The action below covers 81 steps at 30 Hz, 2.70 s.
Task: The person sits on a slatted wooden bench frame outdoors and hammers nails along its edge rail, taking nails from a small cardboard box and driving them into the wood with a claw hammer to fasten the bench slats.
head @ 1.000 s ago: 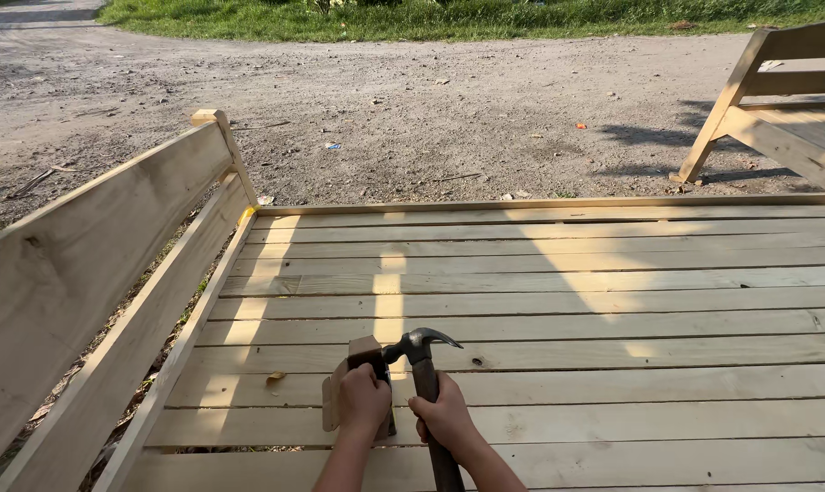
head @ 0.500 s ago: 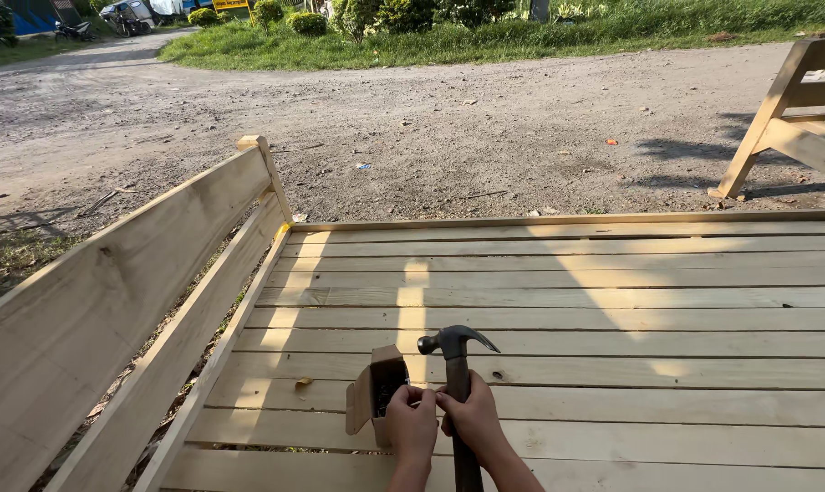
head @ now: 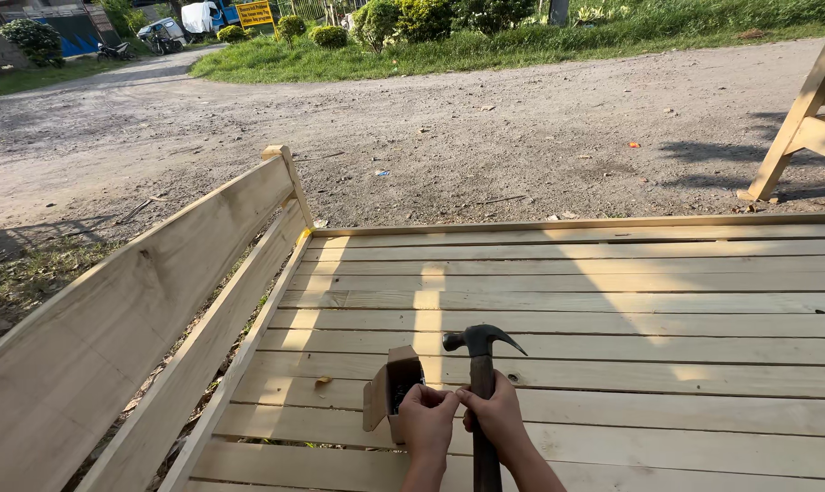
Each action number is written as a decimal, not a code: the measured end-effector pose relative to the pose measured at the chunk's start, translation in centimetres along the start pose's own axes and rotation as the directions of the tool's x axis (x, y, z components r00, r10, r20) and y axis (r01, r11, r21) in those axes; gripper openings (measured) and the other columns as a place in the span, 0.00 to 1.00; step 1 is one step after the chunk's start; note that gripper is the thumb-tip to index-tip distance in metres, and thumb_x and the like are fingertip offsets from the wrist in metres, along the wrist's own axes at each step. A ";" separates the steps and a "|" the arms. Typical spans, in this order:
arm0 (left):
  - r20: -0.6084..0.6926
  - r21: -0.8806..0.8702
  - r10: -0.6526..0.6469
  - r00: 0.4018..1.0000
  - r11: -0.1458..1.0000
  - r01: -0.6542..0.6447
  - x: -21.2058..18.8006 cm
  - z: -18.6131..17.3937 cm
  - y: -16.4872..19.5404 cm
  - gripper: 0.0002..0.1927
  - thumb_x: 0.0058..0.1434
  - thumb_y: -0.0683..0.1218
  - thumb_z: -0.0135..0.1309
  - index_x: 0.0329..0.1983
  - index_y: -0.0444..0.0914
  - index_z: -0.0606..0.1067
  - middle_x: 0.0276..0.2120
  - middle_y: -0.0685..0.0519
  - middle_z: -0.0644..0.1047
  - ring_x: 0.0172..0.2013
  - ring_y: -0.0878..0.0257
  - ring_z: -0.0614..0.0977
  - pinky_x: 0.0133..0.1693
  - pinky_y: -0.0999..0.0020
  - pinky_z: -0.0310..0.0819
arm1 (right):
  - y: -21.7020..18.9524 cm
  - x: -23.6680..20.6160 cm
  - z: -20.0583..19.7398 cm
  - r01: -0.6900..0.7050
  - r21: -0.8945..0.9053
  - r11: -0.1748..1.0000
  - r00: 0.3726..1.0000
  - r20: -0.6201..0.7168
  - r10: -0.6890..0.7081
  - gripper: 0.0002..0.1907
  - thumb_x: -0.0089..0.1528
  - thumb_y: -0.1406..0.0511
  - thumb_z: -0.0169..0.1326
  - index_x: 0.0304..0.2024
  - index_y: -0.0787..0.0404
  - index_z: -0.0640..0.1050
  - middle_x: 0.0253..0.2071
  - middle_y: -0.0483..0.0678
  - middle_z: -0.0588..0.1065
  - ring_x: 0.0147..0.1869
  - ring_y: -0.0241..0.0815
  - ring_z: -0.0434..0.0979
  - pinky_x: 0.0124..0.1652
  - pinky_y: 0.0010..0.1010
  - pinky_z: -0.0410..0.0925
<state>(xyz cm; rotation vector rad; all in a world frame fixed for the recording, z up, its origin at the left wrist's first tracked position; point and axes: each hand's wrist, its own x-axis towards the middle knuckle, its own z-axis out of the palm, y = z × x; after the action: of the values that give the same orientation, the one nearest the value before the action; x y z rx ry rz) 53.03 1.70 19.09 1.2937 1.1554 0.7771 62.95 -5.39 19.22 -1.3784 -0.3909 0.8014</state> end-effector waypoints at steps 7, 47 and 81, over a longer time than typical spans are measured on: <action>0.119 0.110 -0.028 0.993 0.994 0.014 -0.2 -0.3 -0.2 0.12 0.56 0.46 0.64 0.40 0.37 0.76 0.33 0.54 0.83 0.33 0.67 0.84 0.37 0.70 0.78 | 0.2 0.1 -0.3 0.019 0.049 0.999 1.000 -0.004 -0.019 0.14 0.56 0.72 0.62 0.40 0.69 0.70 0.29 0.52 0.77 0.19 0.42 0.71 0.21 0.35 0.67; -0.560 -0.118 -0.111 0.821 0.992 0.053 6.3 -42.9 -15.2 0.06 0.66 0.43 0.55 0.43 0.37 0.77 0.38 0.54 0.83 0.36 0.65 0.83 0.40 0.68 0.77 | 15.9 -10.0 29.9 -0.305 -0.263 0.915 0.814 0.426 0.394 0.12 0.59 0.67 0.59 0.38 0.65 0.69 0.28 0.49 0.69 0.22 0.39 0.70 0.23 0.34 0.67; -0.333 0.872 0.616 0.714 0.489 -0.016 13.1 -44.9 -20.5 0.03 0.61 0.52 0.62 0.34 0.52 0.84 0.29 0.63 0.76 0.34 0.60 0.79 0.32 0.60 0.73 | 22.2 -7.8 33.5 -0.283 -0.329 0.901 0.815 0.412 0.407 0.16 0.60 0.67 0.59 0.43 0.65 0.67 0.23 0.48 0.69 0.17 0.39 0.69 0.20 0.35 0.66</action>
<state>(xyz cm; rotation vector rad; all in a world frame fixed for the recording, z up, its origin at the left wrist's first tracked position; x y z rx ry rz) 11.12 24.69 1.00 2.2368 1.9983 1.0471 28.90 12.77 5.57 -1.5071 -0.6487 1.4507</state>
